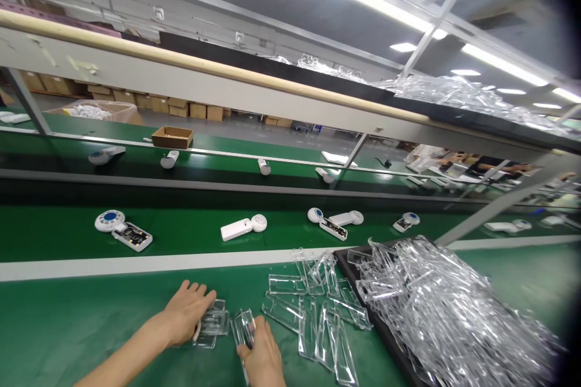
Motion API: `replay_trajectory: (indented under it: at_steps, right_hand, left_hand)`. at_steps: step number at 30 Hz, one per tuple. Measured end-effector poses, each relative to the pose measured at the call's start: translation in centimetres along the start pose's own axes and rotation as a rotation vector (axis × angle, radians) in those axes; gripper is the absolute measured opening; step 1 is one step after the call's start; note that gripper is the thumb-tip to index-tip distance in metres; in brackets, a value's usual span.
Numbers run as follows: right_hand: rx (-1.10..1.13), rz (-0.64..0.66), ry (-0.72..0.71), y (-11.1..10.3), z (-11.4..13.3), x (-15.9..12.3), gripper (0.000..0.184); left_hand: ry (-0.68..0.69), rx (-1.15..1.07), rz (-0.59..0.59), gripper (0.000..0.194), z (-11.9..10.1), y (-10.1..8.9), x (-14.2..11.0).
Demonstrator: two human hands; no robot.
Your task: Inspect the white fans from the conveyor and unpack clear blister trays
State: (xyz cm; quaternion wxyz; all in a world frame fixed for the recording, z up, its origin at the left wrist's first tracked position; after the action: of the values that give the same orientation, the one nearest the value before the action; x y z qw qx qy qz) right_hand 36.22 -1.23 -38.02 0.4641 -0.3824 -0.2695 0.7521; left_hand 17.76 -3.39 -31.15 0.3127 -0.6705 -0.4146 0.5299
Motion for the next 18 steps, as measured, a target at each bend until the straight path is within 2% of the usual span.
replay_trajectory:
  at_steps: [2, 4, 7, 10, 12, 15, 18]
  right_hand:
    - [0.118, 0.009, -0.004, 0.0, -0.8, 0.2, 0.024]
    - [0.247, 0.015, 0.009, 0.4, -1.3, 0.4, 0.017]
    - [0.485, 0.077, 0.053, 1.6, -1.4, 0.7, 0.014]
    - [0.72, 0.133, 0.098, 3.0, -1.3, 0.9, 0.024]
    - [0.828, 0.109, 0.105, 3.4, -1.3, 0.9, 0.029]
    - [0.906, 0.043, 0.092, 3.4, -1.4, 0.9, 0.029]
    - [0.928, -0.043, 0.079, 3.1, -0.8, 1.0, 0.031]
  left_hand:
    - [-0.045, 0.001, -0.015, 0.075, 0.1, 0.1, -0.2]
    - [-0.101, -0.019, -0.021, 0.074, 0.4, 0.6, -0.4]
    - [-0.157, -0.088, -0.018, 0.05, 1.4, 1.8, -0.8]
    - [-0.203, -0.218, -0.026, 0.028, 2.6, 3.1, -1.3]
    - [-0.256, -0.321, -0.064, 0.018, 3.0, 3.8, -1.6]
    - [-0.339, -0.484, -0.141, 0.014, 2.4, 4.7, -1.9]
    - [-0.373, -0.631, -0.199, 0.02, 0.3, 5.5, -1.7]
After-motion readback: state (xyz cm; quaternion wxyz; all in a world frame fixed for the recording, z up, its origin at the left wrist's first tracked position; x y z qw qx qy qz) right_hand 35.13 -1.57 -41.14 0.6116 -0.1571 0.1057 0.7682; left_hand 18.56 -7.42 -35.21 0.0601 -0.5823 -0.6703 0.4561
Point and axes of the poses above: each hand's wrist, its own x-axis towards the middle knuckle, its own y-axis out of the palm, z = x × y, the point moved 3 cm from there along x, towards the middle knuckle
